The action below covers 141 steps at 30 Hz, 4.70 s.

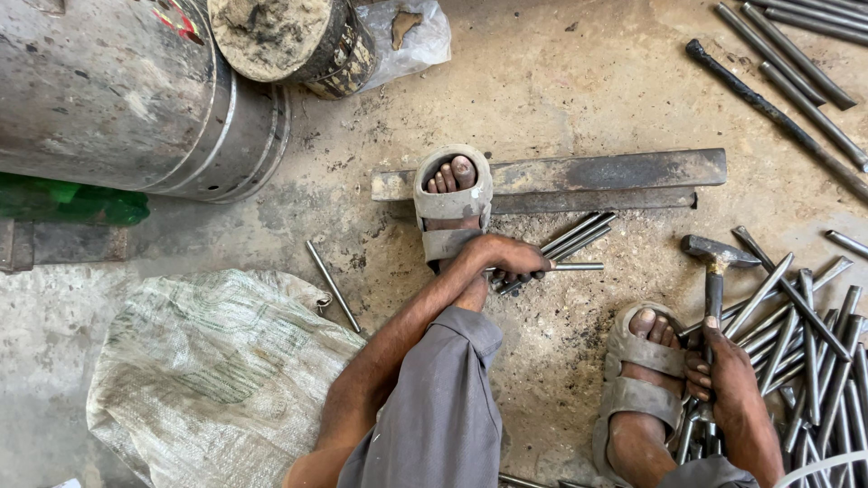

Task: The person sits on the floor and uses a hammer to repeatedly strike the ends of metal rods placed on a metal bar, shaping them into points. The person handles the rods one at a time, striking each end multiple times before moving to the next rod.

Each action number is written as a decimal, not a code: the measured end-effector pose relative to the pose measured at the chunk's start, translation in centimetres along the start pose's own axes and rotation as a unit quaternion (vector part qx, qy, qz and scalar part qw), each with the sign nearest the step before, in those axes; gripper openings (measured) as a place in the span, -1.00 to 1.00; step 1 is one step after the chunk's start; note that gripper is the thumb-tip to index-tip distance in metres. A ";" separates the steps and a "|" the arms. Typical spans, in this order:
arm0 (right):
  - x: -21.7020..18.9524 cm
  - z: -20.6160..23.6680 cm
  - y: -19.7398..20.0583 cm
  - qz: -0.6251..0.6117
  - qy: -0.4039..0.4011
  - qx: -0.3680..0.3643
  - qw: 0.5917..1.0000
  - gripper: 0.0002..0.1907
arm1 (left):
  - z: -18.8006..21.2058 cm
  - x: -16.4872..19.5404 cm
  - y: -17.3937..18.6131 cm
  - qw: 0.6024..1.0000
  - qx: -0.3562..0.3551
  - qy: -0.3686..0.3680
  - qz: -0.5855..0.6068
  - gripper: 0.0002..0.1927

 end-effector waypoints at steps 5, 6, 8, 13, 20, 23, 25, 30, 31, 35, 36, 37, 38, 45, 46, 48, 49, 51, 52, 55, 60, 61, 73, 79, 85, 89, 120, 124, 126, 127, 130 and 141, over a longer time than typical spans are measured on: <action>0.0 -0.1 -0.1 -0.009 -0.003 -0.005 1.000 -0.67 | 1.3 1.0 2.3 0.993 0.112 -0.040 0.014 -0.39; 0.0 -0.1 -0.1 -0.012 -0.005 -0.004 1.000 -0.69 | 1.4 0.9 3.1 0.987 0.149 -0.043 0.031 -0.36; 0.0 0.0 -0.1 -0.013 -0.002 -0.006 1.000 -0.69 | 1.8 1.5 4.3 0.969 0.227 -0.093 0.027 -0.35; -0.1 0.1 -0.1 -0.013 -0.002 -0.003 1.000 -0.70 | -0.3 0.7 2.8 0.985 0.163 -0.053 -0.032 -0.39; -0.2 0.1 -0.2 -0.019 0.002 -0.015 1.000 -0.69 | -1.6 -0.8 0.3 0.998 0.022 0.020 -0.047 -0.51; -0.2 0.1 -0.1 -0.016 0.001 -0.010 1.000 -0.71 | -1.4 0.2 0.7 0.998 0.037 -0.035 -0.047 -0.43; -0.2 0.2 -0.1 -0.010 0.000 -0.009 1.000 -0.69 | -1.1 0.6 1.6 0.995 0.075 -0.063 -0.025 -0.37; -0.5 0.4 -0.1 0.009 0.008 -0.007 1.000 -0.67 | -0.4 1.0 3.8 0.977 0.176 -0.110 0.054 -0.42; -0.5 0.5 -0.1 0.007 0.006 -0.006 1.000 -0.67 | -0.6 0.7 3.6 0.981 0.175 -0.087 0.024 -0.42; -0.5 0.5 -0.3 -0.006 0.004 -0.008 1.000 -0.67 | -1.3 0.2 2.0 0.992 0.109 -0.037 -0.049 -0.42; -0.5 0.5 -0.4 -0.011 0.004 -0.009 1.000 -0.67 | -1.3 0.3 1.4 0.995 0.078 -0.037 -0.057 -0.42; -0.5 0.5 -0.3 -0.011 0.003 -0.009 1.000 -0.66 | -1.3 0.2 1.2 0.997 0.066 -0.026 -0.041 -0.45; -0.5 0.5 -0.3 -0.011 0.003 -0.010 1.000 -0.65 | -1.2 0.0 1.0 0.998 0.054 -0.014 -0.024 -0.47; -0.6 0.6 -0.4 -0.006 0.004 -0.014 1.000 -0.62 | -0.9 -0.6 0.9 0.999 0.043 -0.006 0.010 -0.50; -0.6 0.5 -0.4 -0.007 0.005 -0.011 1.000 -0.62 | -1.0 -0.5 1.4 0.998 0.068 -0.015 -0.003 -0.47; -0.6 0.6 -0.3 -0.007 0.003 -0.006 1.000 -0.63 | -1.2 -0.4 2.3 0.992 0.118 -0.031 -0.027 -0.40; -0.6 0.6 -0.4 -0.006 0.005 -0.008 1.000 -0.63 | -0.9 0.2 3.2 0.984 0.165 -0.068 -0.014 -0.42; -0.7 0.6 -0.4 -0.004 0.008 -0.011 1.000 -0.64 | 0.2 1.5 4.7 0.956 0.254 -0.144 0.009 -0.44; -0.7 0.6 -0.4 -0.003 0.007 -0.010 1.000 -0.63 | -0.2 1.0 4.4 0.967 0.227 -0.115 0.007 -0.43; -0.6 0.6 -0.4 -0.003 0.007 -0.008 1.000 -0.63 | -0.7 0.0 2.8 0.990 0.136 -0.034 -0.012 -0.42; -0.5 0.5 -0.2 0.004 0.010 -0.006 1.000 -0.64 | -0.5 -0.3 0.8 0.999 0.038 0.001 0.004 -0.45; -0.4 0.4 -0.2 -0.003 0.005 -0.006 1.000 -0.64 | -0.5 -0.2 1.0 0.999 0.048 -0.004 0.005 -0.45; -0.3 0.3 -0.4 -0.011 -0.003 -0.010 1.000 -0.63 | -0.5 0.8 3.8 0.980 0.171 -0.096 0.037 -0.29; -0.4 0.4 -0.4 -0.011 -0.001 -0.010 1.000 -0.62 | -0.7 0.6 4.3 0.974 0.207 -0.090 0.002 -0.28; -0.6 0.6 -0.6 -0.008 0.006 -0.011 1.000 -0.63 | -0.8 0.3 4.7 0.966 0.238 -0.104 -0.004 -0.29; -0.8 0.7 -0.5 0.006 0.011 -0.006 1.000 -0.64 | -1.4 -0.6 4.1 0.974 0.211 -0.077 0.026 -0.31; -0.8 0.8 -0.6 0.003 0.015 -0.009 1.000 -0.61 | -0.8 -0.4 4.6 0.964 0.253 -0.083 -0.017 -0.31; -0.6 0.6 -0.5 -0.003 0.010 -0.011 1.000 -0.62 | -0.3 0.1 4.8 0.956 0.272 -0.107 -0.021 -0.30; -0.5 0.5 -0.5 -0.006 0.008 -0.010 1.000 -0.62 | -0.1 0.3 4.8 0.954 0.275 -0.118 -0.019 -0.29; -0.5 0.5 -0.4 -0.007 0.007 -0.010 1.000 -0.62 | -0.1 0.2 4.8 0.955 0.273 -0.112 -0.021 -0.28; -0.4 0.4 -0.5 -0.010 0.006 -0.012 1.000 -0.63 | -0.1 0.1 4.7 0.958 0.267 -0.098 -0.024 -0.28; -0.7 0.8 -0.6 -0.009 0.008 -0.009 1.000 -0.64 | -0.2 -0.2 4.7 0.961 0.263 -0.089 -0.004 -0.27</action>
Point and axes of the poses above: each hand's wrist, its own z-axis away from the middle knuckle, its own y-axis out of the back of the hand, x = y × z, the point moved 9 cm from there along -z, towards the middle knuckle, and after that the axes turned 9 degrees about y, right-handed, at the moved point
